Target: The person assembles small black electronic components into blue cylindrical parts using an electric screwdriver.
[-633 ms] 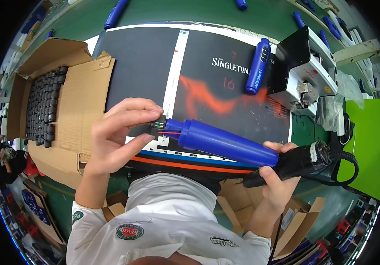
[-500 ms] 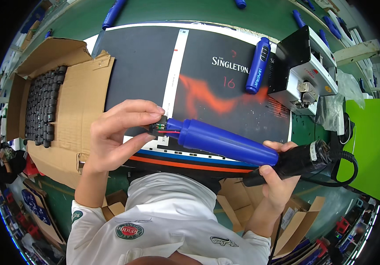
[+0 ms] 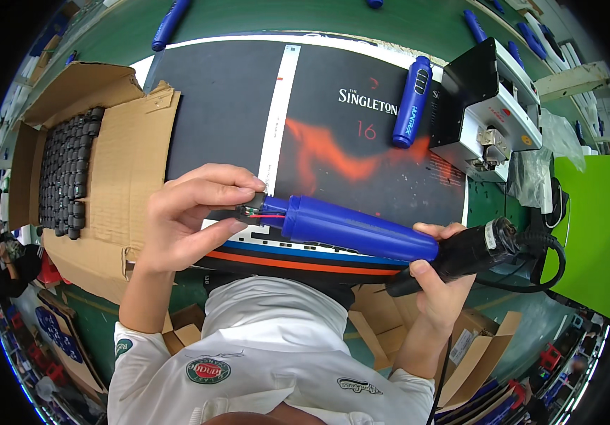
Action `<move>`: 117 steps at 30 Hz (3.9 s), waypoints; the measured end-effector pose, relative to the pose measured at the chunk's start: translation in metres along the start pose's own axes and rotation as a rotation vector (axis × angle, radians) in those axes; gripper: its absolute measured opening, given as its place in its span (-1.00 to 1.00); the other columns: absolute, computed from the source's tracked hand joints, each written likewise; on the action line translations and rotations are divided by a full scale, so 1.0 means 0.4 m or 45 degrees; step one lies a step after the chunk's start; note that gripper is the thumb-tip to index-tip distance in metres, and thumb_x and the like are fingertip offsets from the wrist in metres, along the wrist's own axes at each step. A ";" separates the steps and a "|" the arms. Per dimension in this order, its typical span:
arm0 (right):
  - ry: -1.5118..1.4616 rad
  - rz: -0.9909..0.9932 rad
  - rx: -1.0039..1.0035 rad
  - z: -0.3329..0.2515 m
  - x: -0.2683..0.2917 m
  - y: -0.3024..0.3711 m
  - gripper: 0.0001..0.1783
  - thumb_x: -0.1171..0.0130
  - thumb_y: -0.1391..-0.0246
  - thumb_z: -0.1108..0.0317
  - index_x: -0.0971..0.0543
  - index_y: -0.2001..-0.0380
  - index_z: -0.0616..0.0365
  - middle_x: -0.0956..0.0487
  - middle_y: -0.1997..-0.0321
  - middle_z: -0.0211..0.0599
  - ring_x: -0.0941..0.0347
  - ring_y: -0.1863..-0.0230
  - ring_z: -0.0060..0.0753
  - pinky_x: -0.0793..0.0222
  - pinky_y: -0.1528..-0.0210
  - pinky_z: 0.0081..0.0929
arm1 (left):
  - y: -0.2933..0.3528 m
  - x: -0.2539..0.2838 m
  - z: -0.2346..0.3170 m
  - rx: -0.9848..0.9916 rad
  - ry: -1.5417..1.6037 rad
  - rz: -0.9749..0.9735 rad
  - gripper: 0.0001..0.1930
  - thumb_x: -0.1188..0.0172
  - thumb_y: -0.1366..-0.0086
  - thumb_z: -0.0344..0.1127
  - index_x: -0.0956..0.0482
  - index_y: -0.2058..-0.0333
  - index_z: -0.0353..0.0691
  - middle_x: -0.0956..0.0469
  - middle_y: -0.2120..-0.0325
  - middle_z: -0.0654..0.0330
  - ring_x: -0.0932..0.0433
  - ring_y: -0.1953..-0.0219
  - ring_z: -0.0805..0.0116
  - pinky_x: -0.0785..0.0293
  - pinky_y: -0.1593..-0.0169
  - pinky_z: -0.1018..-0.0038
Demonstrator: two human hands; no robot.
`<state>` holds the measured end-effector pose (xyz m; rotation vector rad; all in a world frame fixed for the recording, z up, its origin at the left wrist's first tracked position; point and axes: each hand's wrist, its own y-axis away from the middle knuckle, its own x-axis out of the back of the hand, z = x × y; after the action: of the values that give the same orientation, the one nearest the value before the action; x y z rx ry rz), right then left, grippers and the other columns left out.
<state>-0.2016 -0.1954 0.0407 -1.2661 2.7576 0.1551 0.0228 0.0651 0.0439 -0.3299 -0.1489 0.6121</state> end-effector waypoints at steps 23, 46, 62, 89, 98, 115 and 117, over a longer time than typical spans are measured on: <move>0.526 -0.023 0.636 -0.200 -0.179 -0.066 -0.47 -0.36 0.07 0.65 -0.40 0.01 0.31 -0.59 0.04 0.01 -0.51 0.01 -0.35 -0.34 -0.14 -0.41 | -0.100 -0.096 -0.052 0.107 -0.538 -0.056 -0.15 -0.34 0.03 -0.65 -0.24 -0.29 -0.19 -0.57 0.15 0.05 -0.57 0.07 0.13 -0.45 -0.15 0.28; -0.039 -0.498 1.190 -0.148 -0.183 -0.222 -0.52 -0.45 0.06 0.39 -0.50 0.08 0.32 -0.61 0.13 -0.20 -0.60 0.22 -0.51 -0.51 0.12 -0.54 | -0.238 -0.204 -0.133 -0.041 -0.051 0.213 -0.77 -0.17 -0.02 -0.57 -0.58 0.28 -0.40 -0.52 0.59 0.34 -0.45 0.55 0.60 -0.39 0.41 0.63; -0.855 -0.106 0.273 -0.026 -0.018 -0.123 -0.64 -0.14 -0.21 0.45 -0.40 -0.06 0.20 -0.57 0.00 -0.16 -0.44 0.36 -0.57 -0.27 0.47 -0.66 | -0.268 -0.129 -0.089 0.373 0.883 0.465 -0.59 0.01 -0.11 -0.44 -0.41 0.03 -0.42 -0.28 0.68 0.26 -0.33 0.62 0.36 -0.37 0.38 0.34; -1.273 -0.091 -0.118 0.128 0.029 -0.092 -0.49 -0.21 -0.18 0.37 -0.18 -0.09 0.07 -0.37 0.23 -0.37 -0.34 0.45 -0.60 -0.32 0.50 -0.66 | -0.563 0.272 -0.202 -0.551 -2.362 -0.064 -0.41 -0.30 0.03 -0.51 -0.50 -0.03 0.09 -0.32 -0.09 0.09 -0.41 0.00 0.11 -0.47 0.10 0.30; -1.268 -0.059 -0.153 0.117 0.024 -0.094 -0.49 -0.27 -0.13 0.38 -0.21 -0.04 0.06 -0.38 0.26 -0.38 -0.35 0.49 -0.60 -0.34 0.50 -0.64 | -0.664 0.497 -0.328 -0.141 -2.730 -0.324 -0.42 -0.14 -0.11 -0.56 -0.41 -0.14 0.01 -0.31 -0.10 0.11 -0.39 -0.10 0.17 -0.49 -0.07 0.33; -1.294 -0.115 -0.119 0.121 0.025 -0.075 -0.58 -0.08 -0.29 0.37 -0.16 -0.10 0.00 -0.30 0.26 -0.45 -0.25 0.45 -0.67 -0.28 0.43 -0.71 | -0.788 0.242 -0.328 0.717 -0.675 0.416 -0.07 -0.19 0.02 -0.60 0.04 -0.35 -0.42 -0.56 0.23 -0.13 -0.61 0.32 0.24 -0.55 0.16 0.40; -1.313 -0.150 -0.098 0.119 0.027 -0.079 -0.59 -0.07 -0.29 0.36 -0.16 -0.10 0.00 -0.30 0.29 -0.45 -0.24 0.45 -0.68 -0.27 0.43 -0.71 | -0.647 0.214 -0.229 0.614 -0.280 0.206 -0.11 -0.16 0.02 -0.61 0.01 -0.34 -0.45 -0.54 0.24 -0.11 -0.60 0.33 0.22 -0.54 0.18 0.38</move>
<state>-0.1821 -0.2175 -0.0092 -0.9489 1.7956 0.6827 0.2529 -0.1076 0.0510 0.1947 -0.1807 0.8211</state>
